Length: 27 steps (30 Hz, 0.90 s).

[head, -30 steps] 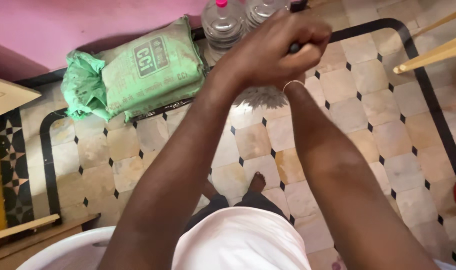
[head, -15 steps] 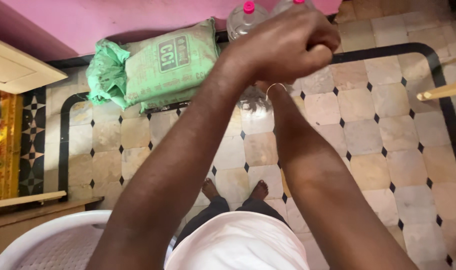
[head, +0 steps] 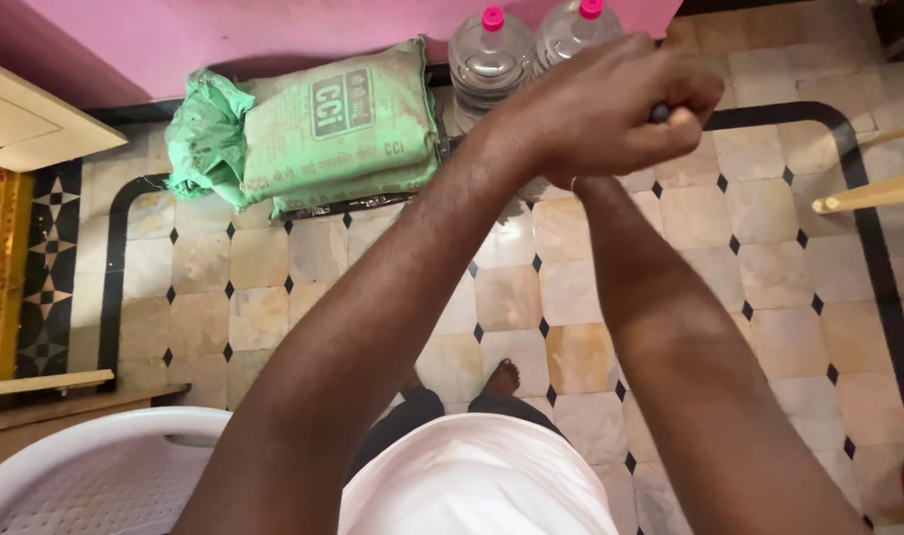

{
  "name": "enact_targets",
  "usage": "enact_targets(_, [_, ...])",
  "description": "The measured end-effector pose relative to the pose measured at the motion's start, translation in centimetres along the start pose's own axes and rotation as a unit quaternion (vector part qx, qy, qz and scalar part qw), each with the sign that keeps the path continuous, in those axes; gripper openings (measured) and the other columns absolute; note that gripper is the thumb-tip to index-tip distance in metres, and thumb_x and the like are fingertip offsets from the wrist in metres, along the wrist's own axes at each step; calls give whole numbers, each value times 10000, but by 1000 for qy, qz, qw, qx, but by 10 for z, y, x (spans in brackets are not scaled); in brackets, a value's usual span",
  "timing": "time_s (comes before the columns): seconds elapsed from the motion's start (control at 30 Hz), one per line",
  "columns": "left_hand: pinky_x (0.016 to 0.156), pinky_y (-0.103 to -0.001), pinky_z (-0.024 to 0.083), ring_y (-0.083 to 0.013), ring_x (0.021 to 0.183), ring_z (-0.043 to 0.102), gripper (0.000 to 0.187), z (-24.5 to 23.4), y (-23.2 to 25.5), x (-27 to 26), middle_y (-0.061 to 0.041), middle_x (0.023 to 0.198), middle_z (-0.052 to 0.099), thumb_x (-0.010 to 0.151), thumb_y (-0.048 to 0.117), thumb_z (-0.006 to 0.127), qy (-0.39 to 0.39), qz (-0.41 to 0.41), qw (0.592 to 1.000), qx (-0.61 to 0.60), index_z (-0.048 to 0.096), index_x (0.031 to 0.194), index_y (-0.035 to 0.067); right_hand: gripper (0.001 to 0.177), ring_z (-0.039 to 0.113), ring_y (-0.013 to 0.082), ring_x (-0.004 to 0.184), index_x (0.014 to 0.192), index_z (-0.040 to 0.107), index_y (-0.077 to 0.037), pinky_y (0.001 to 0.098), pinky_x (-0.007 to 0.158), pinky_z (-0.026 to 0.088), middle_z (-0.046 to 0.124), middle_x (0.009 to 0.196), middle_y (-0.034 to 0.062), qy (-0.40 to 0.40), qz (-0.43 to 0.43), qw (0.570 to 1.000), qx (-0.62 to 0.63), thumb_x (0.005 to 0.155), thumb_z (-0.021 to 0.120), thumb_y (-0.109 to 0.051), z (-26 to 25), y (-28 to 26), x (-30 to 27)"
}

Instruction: The person cleans the floor by hand using a mop, moving furniture aside to reach different areas.

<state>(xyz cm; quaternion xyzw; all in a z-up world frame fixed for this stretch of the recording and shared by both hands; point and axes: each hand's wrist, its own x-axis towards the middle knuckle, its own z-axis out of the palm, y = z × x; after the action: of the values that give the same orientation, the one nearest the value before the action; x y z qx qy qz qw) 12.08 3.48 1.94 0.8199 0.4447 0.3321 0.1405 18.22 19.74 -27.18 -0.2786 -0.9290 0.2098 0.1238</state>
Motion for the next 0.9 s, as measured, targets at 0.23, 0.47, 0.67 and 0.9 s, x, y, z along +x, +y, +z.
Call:
enact_targets(0.23, [627, -414, 450, -192, 621, 541, 197, 20, -29, 16, -65, 694, 572, 894, 242, 564, 65, 54, 993, -82, 595, 827, 59, 502, 527, 225, 1218, 1378, 544, -121, 394, 947, 422, 600, 1297, 90, 32, 12, 996, -83, 959, 705, -346, -21, 34, -43])
enact_targets(0.47, [609, -419, 447, -204, 613, 503, 260, 32, -51, 21, -98, 686, 500, 942, 232, 522, 33, -30, 998, -38, 535, 772, 35, 351, 566, 261, 1044, 1193, 502, -66, 419, 897, 487, 583, 1116, 124, 96, 66, 986, 120, 918, 698, -162, 48, 113, -25])
enact_targets(0.67, [492, -310, 530, -62, 472, 660, 316, -20, -24, 26, 4, 583, 636, 999, 303, 389, -14, -238, 971, -33, 685, 945, 205, 201, 596, 265, 788, 927, 444, -57, 454, 784, 563, 548, 844, 118, 13, 169, 619, 767, 877, 623, 19, 63, 86, 38])
enact_targets(0.9, [475, -341, 516, -122, 482, 641, 168, -16, -12, 12, 26, 634, 640, 922, 210, 498, 19, -160, 985, -65, 617, 840, 122, 198, 608, 247, 820, 967, 517, -66, 435, 795, 549, 592, 882, 98, 10, 109, 971, 211, 864, 685, -82, 99, 44, 36])
